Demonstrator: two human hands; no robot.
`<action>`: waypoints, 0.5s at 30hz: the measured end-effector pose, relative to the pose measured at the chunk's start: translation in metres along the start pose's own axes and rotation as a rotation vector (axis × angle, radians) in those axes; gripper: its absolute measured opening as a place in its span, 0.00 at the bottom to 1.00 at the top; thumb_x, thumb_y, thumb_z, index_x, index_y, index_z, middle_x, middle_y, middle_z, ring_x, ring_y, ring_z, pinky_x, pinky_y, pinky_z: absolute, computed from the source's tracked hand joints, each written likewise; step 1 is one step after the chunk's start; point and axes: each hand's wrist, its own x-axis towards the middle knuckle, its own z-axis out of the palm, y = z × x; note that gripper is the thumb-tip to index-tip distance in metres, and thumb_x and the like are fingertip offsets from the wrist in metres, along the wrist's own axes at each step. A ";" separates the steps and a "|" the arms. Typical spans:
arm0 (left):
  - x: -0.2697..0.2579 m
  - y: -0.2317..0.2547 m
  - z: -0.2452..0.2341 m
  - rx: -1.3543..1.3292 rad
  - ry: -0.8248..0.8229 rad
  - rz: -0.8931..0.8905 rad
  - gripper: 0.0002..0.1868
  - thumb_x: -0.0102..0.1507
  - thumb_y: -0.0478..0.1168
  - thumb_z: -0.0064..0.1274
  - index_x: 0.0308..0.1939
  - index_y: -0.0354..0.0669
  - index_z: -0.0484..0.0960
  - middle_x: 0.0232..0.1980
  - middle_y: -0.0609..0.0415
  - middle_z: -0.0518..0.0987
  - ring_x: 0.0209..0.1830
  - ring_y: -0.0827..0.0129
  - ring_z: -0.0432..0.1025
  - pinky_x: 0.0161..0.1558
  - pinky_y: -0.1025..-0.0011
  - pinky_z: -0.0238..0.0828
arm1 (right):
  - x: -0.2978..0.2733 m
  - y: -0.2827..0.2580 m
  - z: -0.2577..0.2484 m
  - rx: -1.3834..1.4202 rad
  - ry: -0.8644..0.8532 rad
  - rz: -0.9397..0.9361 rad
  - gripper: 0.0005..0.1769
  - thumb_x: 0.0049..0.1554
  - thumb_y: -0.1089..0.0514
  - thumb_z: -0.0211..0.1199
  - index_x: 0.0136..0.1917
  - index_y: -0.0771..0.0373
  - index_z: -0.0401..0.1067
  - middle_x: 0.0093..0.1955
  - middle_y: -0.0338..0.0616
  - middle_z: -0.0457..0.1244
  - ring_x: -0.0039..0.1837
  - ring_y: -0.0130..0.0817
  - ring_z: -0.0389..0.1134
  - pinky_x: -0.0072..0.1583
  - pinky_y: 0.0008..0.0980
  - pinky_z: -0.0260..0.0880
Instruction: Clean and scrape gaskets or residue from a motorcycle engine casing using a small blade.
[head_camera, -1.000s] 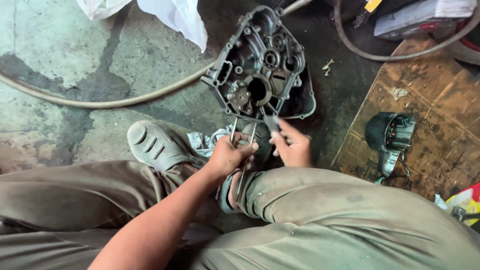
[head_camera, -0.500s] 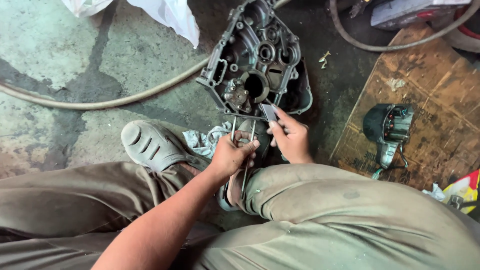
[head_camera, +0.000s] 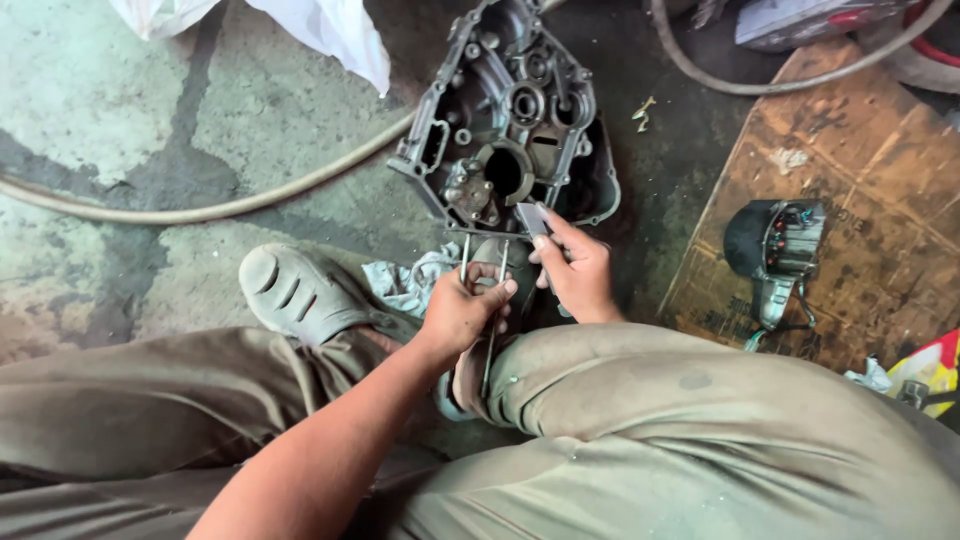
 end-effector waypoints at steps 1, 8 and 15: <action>0.003 -0.001 0.002 -0.002 -0.003 0.002 0.11 0.62 0.38 0.61 0.44 0.37 0.80 0.24 0.55 0.78 0.17 0.73 0.71 0.21 0.73 0.67 | 0.003 -0.002 -0.001 -0.004 0.001 -0.001 0.23 0.62 0.64 0.62 0.71 0.63 0.70 0.38 0.40 0.69 0.31 0.20 0.65 0.34 0.23 0.66; 0.002 -0.002 0.001 -0.030 -0.007 0.004 0.11 0.63 0.38 0.61 0.45 0.36 0.79 0.24 0.56 0.77 0.17 0.73 0.70 0.21 0.73 0.67 | 0.005 0.003 -0.001 0.013 0.054 0.042 0.23 0.63 0.63 0.60 0.71 0.63 0.70 0.39 0.41 0.69 0.31 0.20 0.64 0.34 0.24 0.66; 0.005 -0.011 0.002 -0.046 -0.001 -0.001 0.11 0.63 0.38 0.60 0.45 0.37 0.79 0.24 0.55 0.77 0.17 0.73 0.70 0.21 0.73 0.67 | 0.004 0.001 0.001 0.042 0.032 0.021 0.23 0.63 0.64 0.59 0.71 0.64 0.70 0.40 0.43 0.69 0.30 0.21 0.63 0.34 0.24 0.65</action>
